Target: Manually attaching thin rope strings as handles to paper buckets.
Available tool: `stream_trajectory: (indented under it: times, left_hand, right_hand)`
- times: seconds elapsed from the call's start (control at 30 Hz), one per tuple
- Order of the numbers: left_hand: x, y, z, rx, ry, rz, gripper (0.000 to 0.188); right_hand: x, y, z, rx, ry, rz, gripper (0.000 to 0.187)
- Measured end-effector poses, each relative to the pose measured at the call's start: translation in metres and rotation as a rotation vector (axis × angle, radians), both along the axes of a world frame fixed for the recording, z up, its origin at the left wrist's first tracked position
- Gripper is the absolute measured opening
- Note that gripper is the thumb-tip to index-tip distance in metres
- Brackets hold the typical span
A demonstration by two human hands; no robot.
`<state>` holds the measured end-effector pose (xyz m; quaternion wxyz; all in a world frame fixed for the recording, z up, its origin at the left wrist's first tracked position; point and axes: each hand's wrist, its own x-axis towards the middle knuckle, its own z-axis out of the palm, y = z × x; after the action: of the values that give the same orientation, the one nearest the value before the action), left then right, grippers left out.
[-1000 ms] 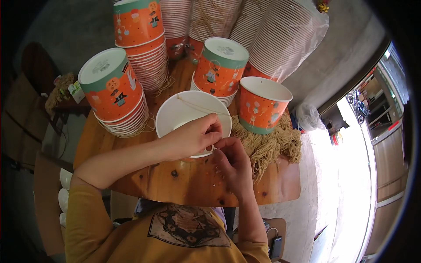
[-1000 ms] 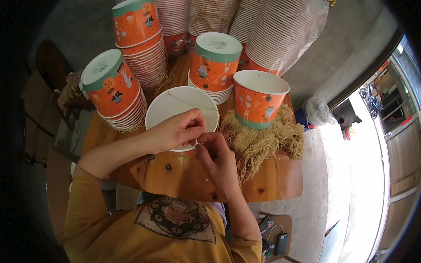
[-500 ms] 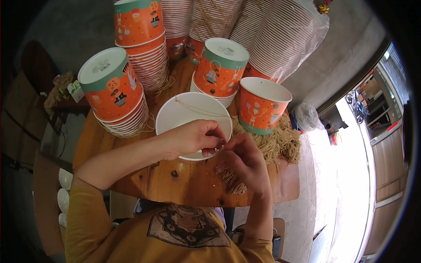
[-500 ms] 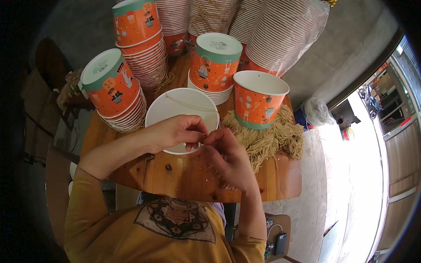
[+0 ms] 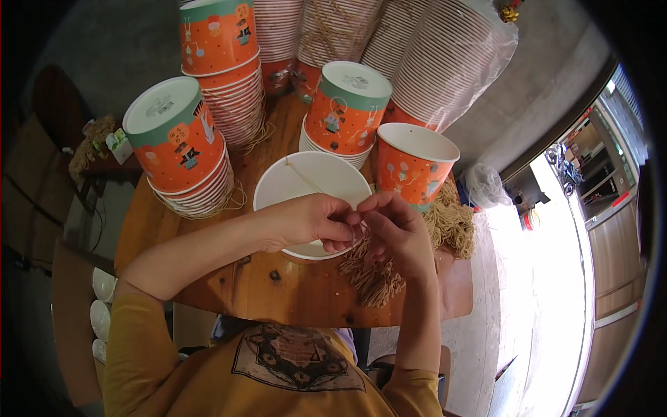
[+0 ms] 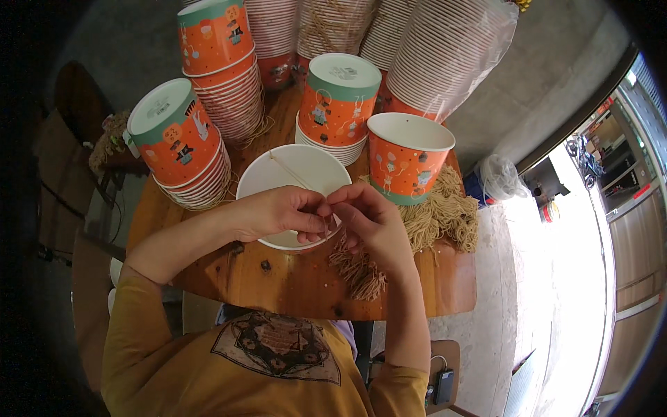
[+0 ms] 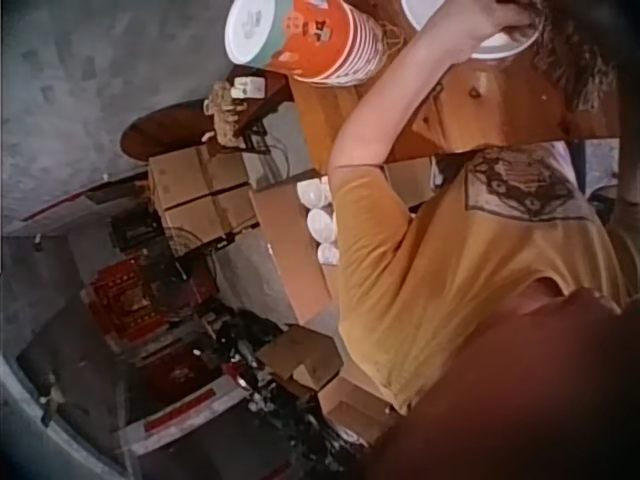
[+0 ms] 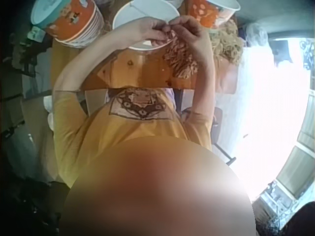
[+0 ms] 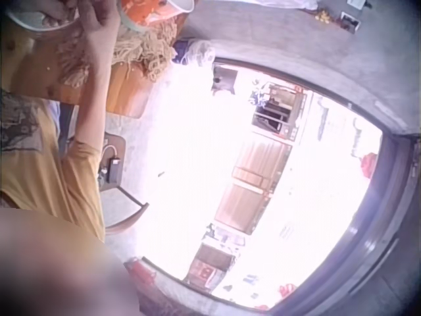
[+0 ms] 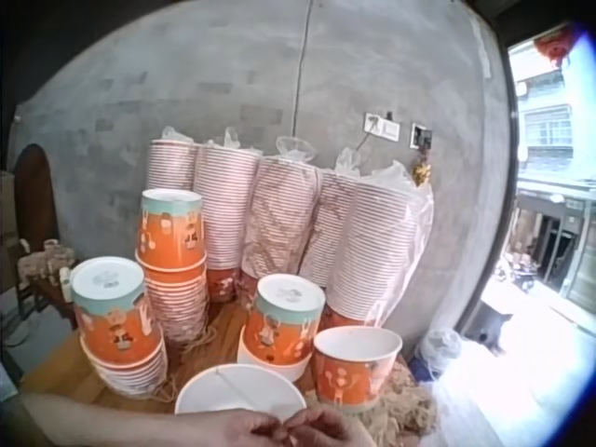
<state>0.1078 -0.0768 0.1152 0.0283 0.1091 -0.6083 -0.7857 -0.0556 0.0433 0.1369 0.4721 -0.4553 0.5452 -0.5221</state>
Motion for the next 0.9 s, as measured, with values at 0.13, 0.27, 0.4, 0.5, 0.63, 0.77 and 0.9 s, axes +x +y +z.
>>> stream_trajectory:
  times: [0.13, 0.27, 0.4, 0.5, 0.63, 0.77, 0.9]
  left_hand:
    - [-0.002, -0.001, 0.000, -0.034, -0.107, -0.002, 0.015]
    - [-0.003, 0.000, 0.004, -0.043, -0.137, -0.002, 0.018]
    - [-0.004, 0.001, 0.005, -0.086, -0.145, 0.011, 0.019]
    - [-0.004, 0.003, 0.007, -0.151, -0.166, 0.013, 0.019]
    - [-0.006, 0.004, 0.008, -0.190, -0.169, 0.011, 0.018]
    - [-0.007, -0.001, 0.006, -0.053, -0.198, 0.006, 0.016]
    - [-0.007, -0.003, -0.001, 0.258, -0.232, 0.003, 0.016]
  right_hand:
    - [-0.002, 0.002, -0.016, -0.024, -0.065, -0.105, 0.011]
    - [-0.009, 0.009, -0.032, -0.174, -0.086, -0.084, 0.012]
    - [-0.004, 0.019, -0.029, -0.192, 0.093, -0.151, 0.010]
    - [-0.003, 0.021, -0.032, -0.347, 0.565, -0.133, 0.013]
    - [0.004, 0.021, -0.033, -0.357, 0.600, -0.234, 0.012]
    - [0.020, 0.025, -0.027, -0.316, 0.736, -0.372, 0.013]
    - [0.036, 0.029, -0.040, -0.348, 0.779, -0.420, 0.016]
